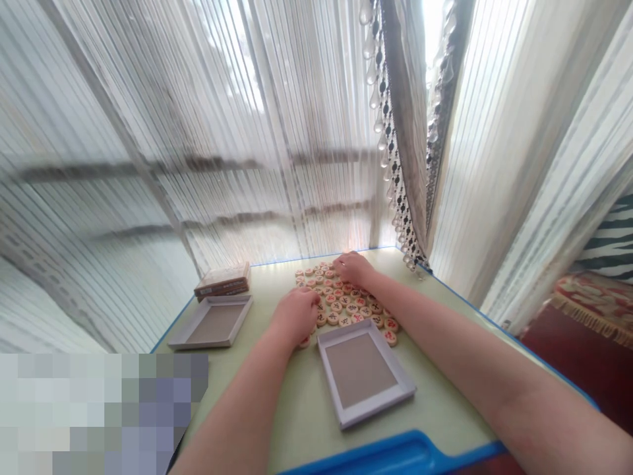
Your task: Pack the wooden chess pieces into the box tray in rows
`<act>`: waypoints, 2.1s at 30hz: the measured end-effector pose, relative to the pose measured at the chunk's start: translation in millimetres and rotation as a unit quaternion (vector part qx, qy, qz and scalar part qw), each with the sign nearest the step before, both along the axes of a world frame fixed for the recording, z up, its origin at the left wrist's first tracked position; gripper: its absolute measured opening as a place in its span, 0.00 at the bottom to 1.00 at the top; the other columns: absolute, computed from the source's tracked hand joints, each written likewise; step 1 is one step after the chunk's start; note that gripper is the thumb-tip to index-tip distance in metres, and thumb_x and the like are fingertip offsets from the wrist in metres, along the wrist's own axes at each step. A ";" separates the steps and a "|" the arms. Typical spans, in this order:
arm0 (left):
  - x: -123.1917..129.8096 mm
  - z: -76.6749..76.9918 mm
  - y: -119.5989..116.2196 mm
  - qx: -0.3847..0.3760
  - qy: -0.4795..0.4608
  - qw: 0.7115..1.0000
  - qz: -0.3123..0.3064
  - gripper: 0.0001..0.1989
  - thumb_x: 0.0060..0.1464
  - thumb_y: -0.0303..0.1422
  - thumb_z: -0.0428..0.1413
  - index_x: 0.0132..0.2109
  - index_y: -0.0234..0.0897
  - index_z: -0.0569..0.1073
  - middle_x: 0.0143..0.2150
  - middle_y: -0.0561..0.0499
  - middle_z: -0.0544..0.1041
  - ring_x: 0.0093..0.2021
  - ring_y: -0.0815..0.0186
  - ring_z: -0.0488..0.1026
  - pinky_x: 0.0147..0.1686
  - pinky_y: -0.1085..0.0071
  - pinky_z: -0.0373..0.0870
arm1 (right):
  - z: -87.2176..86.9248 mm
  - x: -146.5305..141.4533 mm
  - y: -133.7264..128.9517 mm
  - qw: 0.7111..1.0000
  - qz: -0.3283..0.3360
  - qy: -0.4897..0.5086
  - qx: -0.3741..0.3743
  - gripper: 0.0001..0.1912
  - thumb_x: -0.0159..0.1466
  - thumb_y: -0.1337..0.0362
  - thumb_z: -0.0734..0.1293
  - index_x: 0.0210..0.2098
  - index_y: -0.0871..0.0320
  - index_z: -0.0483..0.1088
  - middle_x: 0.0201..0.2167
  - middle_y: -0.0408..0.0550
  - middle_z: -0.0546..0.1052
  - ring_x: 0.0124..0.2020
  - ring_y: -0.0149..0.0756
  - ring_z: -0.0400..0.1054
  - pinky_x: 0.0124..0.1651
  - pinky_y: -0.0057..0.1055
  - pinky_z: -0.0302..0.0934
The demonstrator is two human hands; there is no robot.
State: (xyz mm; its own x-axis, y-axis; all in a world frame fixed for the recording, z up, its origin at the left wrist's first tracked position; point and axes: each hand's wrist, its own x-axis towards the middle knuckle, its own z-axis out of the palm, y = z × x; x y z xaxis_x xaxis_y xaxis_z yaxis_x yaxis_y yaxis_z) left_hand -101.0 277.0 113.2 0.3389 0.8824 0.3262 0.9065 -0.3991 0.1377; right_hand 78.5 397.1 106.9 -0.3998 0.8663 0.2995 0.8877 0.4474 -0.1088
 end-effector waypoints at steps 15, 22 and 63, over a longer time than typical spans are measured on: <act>-1.1 -0.8 0.3 -0.002 -0.005 1.000 -0.013 0.13 0.50 0.27 0.45 0.37 0.40 0.74 0.39 0.50 0.74 0.43 0.64 0.68 0.45 0.70 0.63 | 0.6 5.9 2.2 0.997 0.003 0.071 -0.014 0.14 0.57 0.57 0.60 0.27 0.57 0.74 0.33 0.49 0.74 0.41 0.38 0.63 0.43 0.28 0.55; -2.3 -1.8 1.6 0.004 -0.005 1.000 -0.015 0.12 0.50 0.27 0.45 0.35 0.39 0.73 0.39 0.50 0.74 0.42 0.65 0.68 0.45 0.70 0.63 | 5.3 6.5 -0.5 0.996 -0.033 0.087 -0.013 0.20 0.62 0.58 0.53 0.29 0.60 0.74 0.38 0.54 0.73 0.38 0.37 0.65 0.40 0.29 0.56; -1.8 1.3 0.9 -0.005 -0.017 1.000 -0.009 0.13 0.50 0.27 0.44 0.36 0.40 0.73 0.39 0.50 0.75 0.42 0.65 0.69 0.45 0.72 0.64 | 17.9 39.8 6.1 0.960 -0.046 0.143 -0.237 0.11 0.49 0.61 0.68 0.31 0.59 0.74 0.26 0.48 0.75 0.24 0.31 0.66 0.23 0.24 0.57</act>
